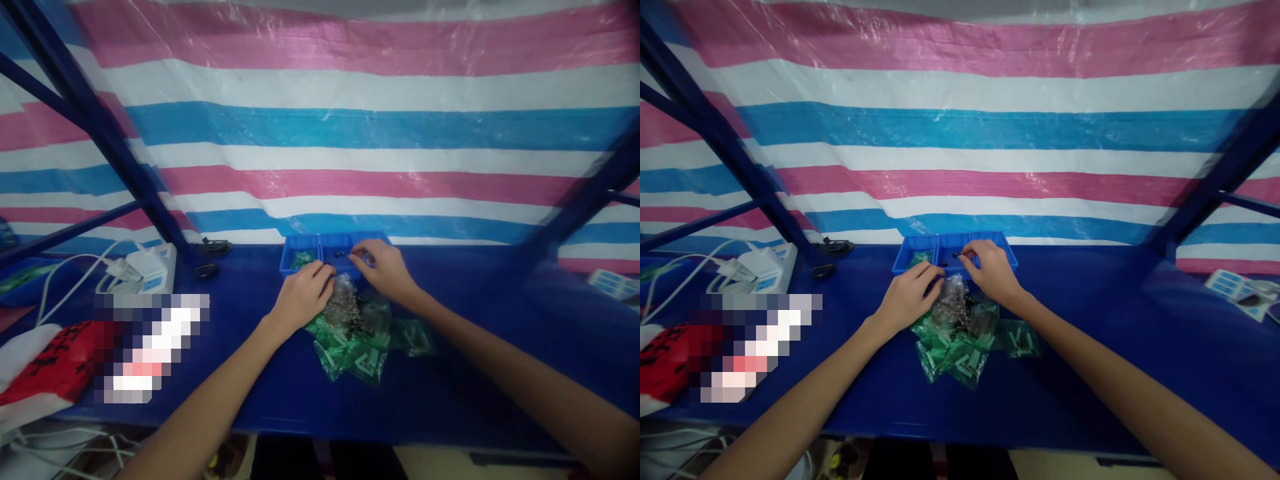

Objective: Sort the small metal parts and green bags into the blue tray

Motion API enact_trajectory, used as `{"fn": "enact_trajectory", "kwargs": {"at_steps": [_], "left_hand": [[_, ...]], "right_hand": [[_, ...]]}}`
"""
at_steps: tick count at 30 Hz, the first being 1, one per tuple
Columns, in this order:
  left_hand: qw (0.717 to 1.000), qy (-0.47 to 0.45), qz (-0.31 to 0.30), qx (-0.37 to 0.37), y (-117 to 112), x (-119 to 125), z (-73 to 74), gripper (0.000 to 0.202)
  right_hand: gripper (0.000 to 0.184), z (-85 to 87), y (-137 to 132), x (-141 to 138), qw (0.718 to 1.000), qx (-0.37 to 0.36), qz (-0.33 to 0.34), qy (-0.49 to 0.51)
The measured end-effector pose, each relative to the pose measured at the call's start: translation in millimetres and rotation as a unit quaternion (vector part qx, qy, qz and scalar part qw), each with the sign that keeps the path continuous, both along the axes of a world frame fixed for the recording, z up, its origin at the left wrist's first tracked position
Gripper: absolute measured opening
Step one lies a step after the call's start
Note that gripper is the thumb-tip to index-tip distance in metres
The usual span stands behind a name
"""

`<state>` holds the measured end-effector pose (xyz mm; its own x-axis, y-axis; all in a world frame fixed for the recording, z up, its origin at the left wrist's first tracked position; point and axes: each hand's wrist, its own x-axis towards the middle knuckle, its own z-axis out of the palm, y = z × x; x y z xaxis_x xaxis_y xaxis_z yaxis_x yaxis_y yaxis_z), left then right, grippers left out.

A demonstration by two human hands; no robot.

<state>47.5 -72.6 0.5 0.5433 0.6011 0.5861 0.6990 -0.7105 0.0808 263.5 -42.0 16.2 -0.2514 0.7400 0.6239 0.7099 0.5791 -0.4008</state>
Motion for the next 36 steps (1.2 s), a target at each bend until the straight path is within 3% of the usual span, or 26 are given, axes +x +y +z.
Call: {"fn": "enact_trajectory", "kwargs": {"at_steps": [5,9,14,18,26,36], "left_hand": [[1.0,0.011,0.007,0.001,4,-4,-0.9,0.019],[0.999,0.034,0.015,-0.005,5,-5,-0.5,0.018],[0.995,0.092,0.039,-0.026,4,-4,-0.2,0.017],[0.991,0.098,0.062,-0.059,4,-3,-1.5,0.019],[0.995,0.062,0.036,-0.074,2,-2,-0.3,0.018],[0.997,-0.004,-0.011,-0.077,5,-5,-0.4,0.02]], "right_hand": [[0.021,1.3,14,-4,0.997,0.055,-0.007,-0.059],[0.022,-6.3,-15,1,0.995,0.028,0.031,-0.088],[0.021,-25.7,-40,4,0.99,-0.033,0.014,-0.14],[0.021,-32.3,-40,1,0.991,-0.076,0.029,-0.104],[0.015,-28.2,-39,-3,0.991,-0.11,0.064,0.05],[0.013,-24.6,-42,-5,0.982,-0.156,0.065,0.086]]}}
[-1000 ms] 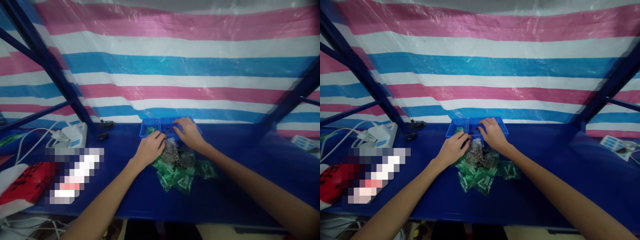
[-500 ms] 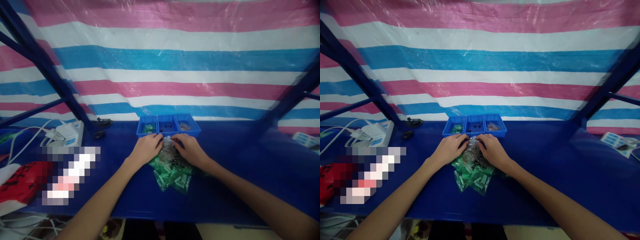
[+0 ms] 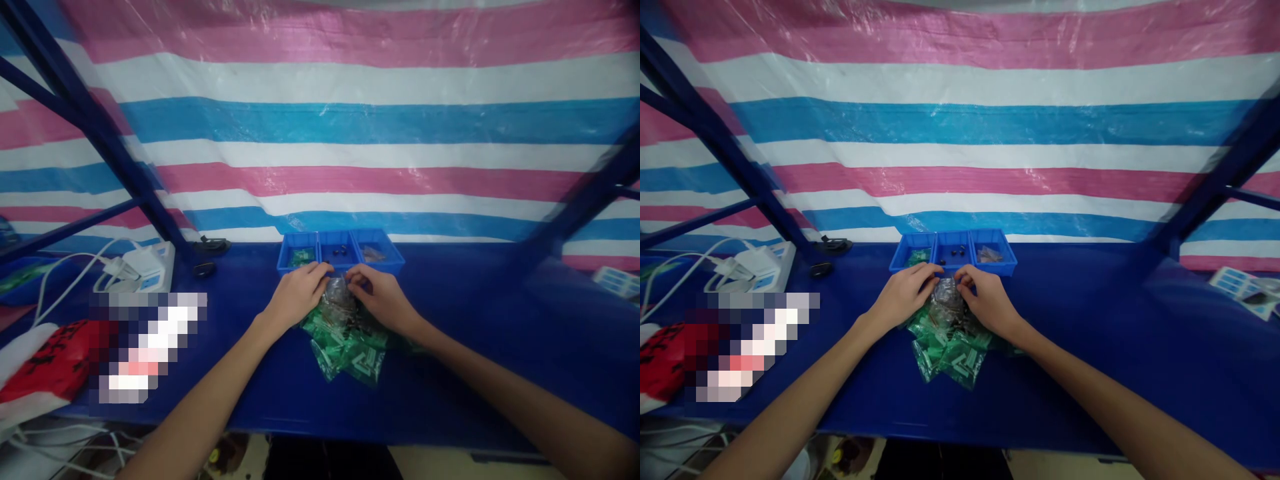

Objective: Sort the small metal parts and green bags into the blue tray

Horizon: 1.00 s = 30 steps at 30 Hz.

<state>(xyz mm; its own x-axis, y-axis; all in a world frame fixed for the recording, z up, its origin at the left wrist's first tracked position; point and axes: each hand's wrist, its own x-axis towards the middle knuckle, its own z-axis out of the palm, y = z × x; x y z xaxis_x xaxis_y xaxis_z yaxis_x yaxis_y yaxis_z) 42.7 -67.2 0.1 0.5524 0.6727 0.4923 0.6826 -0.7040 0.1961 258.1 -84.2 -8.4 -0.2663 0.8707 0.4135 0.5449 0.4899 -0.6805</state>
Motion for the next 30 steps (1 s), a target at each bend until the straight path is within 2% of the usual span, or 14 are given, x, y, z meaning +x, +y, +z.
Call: {"fn": "enact_trajectory", "kwargs": {"at_steps": [4,11,15,18,24,27,30], "left_hand": [[0.998,-0.052,-0.03,0.002,-1,0,2.5,0.022],[0.993,-0.109,-0.044,0.006,-4,3,6.2,0.025],[0.991,-0.123,-0.049,0.008,-3,3,4.6,0.026],[0.989,-0.135,-0.06,-0.001,-2,2,3.8,0.026],[0.97,-0.22,-0.086,-0.065,-1,6,3.0,0.021],[0.954,-0.267,-0.08,-0.115,-1,9,1.4,0.019],[0.929,-0.309,-0.077,-0.186,0,11,0.8,0.016]], "right_hand": [[0.014,-4.1,2,1,1.0,-0.017,0.01,-0.003],[0.021,-4.0,3,4,0.998,0.009,0.014,-0.066],[0.018,-2.2,2,7,0.989,0.086,-0.018,-0.119],[0.023,-3.0,2,7,0.983,0.135,-0.032,-0.124],[0.051,-5.3,-4,3,0.984,0.136,0.018,-0.11],[0.051,-3.9,-7,1,0.981,0.153,0.025,-0.118],[0.043,-2.2,-9,1,0.976,0.176,0.019,-0.126]]}}
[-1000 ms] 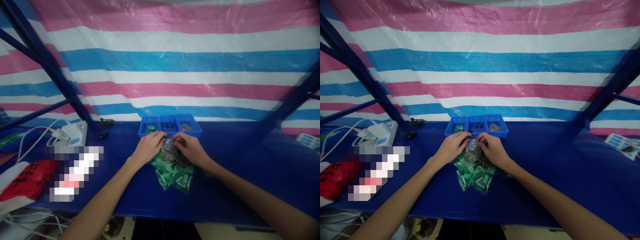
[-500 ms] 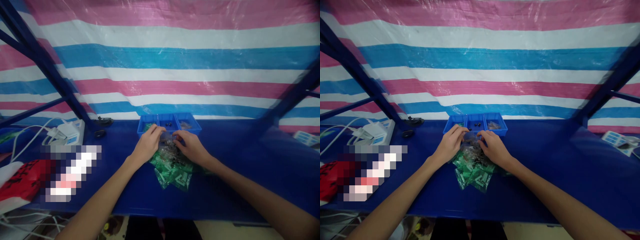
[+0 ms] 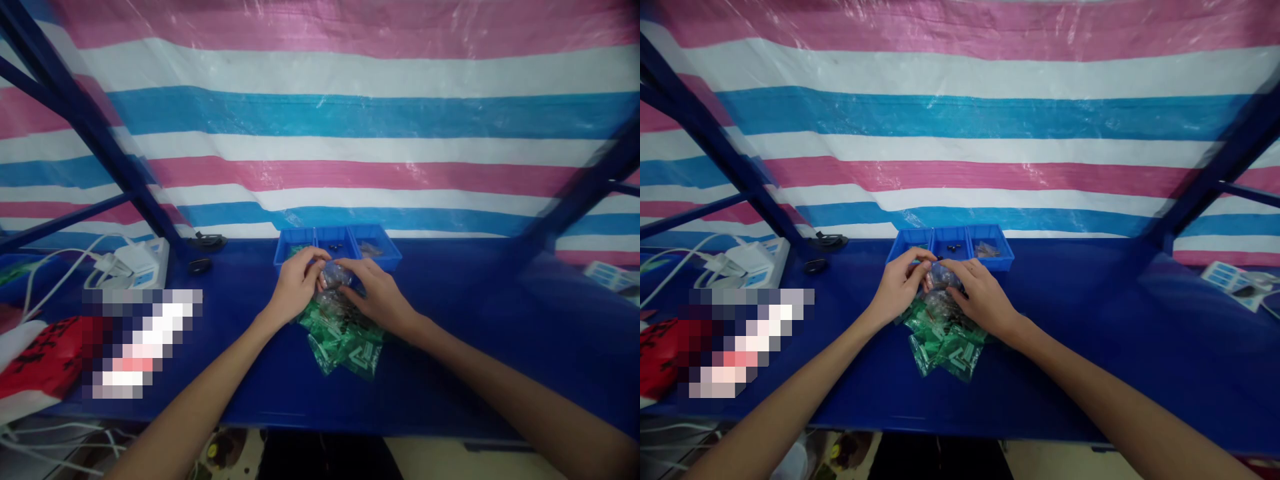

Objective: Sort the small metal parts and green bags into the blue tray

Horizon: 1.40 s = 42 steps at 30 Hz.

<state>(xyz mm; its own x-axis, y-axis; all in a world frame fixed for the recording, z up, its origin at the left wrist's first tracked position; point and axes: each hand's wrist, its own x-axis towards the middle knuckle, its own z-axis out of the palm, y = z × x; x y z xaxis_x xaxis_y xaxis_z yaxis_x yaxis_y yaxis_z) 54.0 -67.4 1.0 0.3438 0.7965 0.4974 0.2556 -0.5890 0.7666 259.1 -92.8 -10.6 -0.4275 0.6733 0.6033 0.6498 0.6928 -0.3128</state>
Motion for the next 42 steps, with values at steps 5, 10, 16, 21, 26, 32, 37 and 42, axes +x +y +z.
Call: {"fn": "enact_trajectory", "kwargs": {"at_steps": [5,10,16,21,26,32,37,42], "left_hand": [[0.999,-0.014,0.024,-0.036,-2,1,3.3,0.016],[0.999,0.024,0.045,0.017,-5,1,3.4,0.016],[0.996,0.057,0.043,0.051,-8,2,4.1,0.022],[0.989,0.075,0.041,0.118,-8,3,2.9,0.017],[0.975,0.126,0.044,0.175,-5,2,-3.4,0.028],[0.962,0.184,0.039,0.199,-6,-1,-4.1,0.032],[0.955,0.199,0.041,0.217,-7,-1,-3.6,0.016],[0.955,0.183,0.053,0.228,-5,-2,-3.2,0.015]], "right_hand": [[0.029,1.4,0,1,0.999,0.038,0.006,0.012],[0.019,5.1,-2,0,0.998,0.048,0.011,0.032],[0.015,10.4,0,1,0.997,0.006,-0.005,0.076],[0.012,8.7,6,2,0.974,-0.115,-0.04,0.189],[0.021,7.7,8,3,0.927,-0.224,0.006,0.301],[0.033,13.2,2,0,0.898,-0.269,0.036,0.347],[0.027,10.3,2,-1,0.907,-0.269,0.048,0.321],[0.021,11.0,1,-2,0.919,-0.263,0.05,0.291]]}}
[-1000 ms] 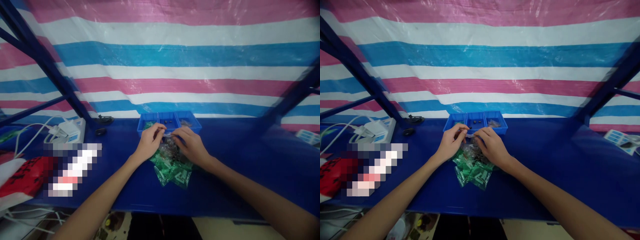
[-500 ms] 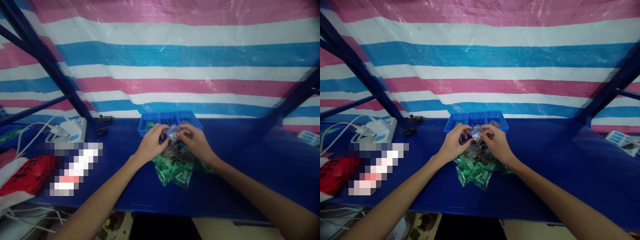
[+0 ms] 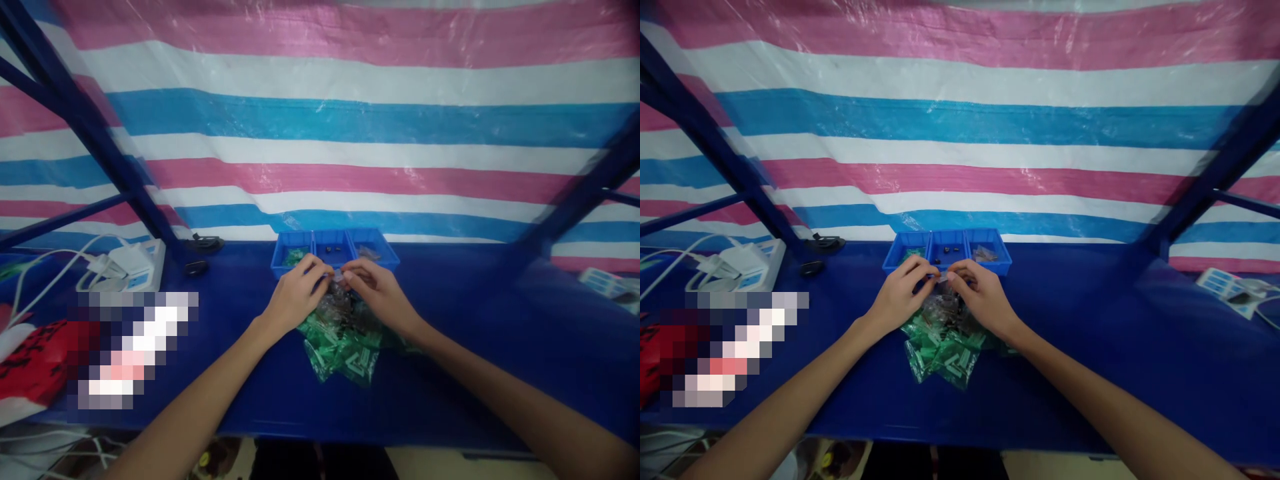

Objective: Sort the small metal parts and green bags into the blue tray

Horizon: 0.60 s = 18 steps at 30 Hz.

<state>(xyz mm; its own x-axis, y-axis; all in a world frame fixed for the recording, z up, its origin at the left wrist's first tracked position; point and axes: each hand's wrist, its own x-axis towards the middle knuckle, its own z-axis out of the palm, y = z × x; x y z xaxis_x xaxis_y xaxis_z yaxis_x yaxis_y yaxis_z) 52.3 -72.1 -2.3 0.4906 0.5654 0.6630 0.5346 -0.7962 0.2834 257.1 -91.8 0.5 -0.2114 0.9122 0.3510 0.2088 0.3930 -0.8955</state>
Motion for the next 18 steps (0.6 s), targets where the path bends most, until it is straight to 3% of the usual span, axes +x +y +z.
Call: {"fn": "enact_trajectory", "kwargs": {"at_steps": [6,11,18], "left_hand": [[1.0,-0.017,-0.005,-0.009,-0.1,-1.1,1.1,0.015],[1.0,-0.013,0.0,-0.025,-2.5,0.4,0.5,0.016],[1.0,-0.023,0.008,-0.017,-4.6,2.9,1.0,0.031]], "right_hand": [[0.019,-0.5,-2.3,-0.8,0.99,0.076,-0.037,-0.116],[0.014,-0.5,-1.2,-0.9,0.982,0.113,-0.055,-0.14],[0.016,-2.8,0.1,0.8,0.992,0.066,-0.053,-0.097]]}}
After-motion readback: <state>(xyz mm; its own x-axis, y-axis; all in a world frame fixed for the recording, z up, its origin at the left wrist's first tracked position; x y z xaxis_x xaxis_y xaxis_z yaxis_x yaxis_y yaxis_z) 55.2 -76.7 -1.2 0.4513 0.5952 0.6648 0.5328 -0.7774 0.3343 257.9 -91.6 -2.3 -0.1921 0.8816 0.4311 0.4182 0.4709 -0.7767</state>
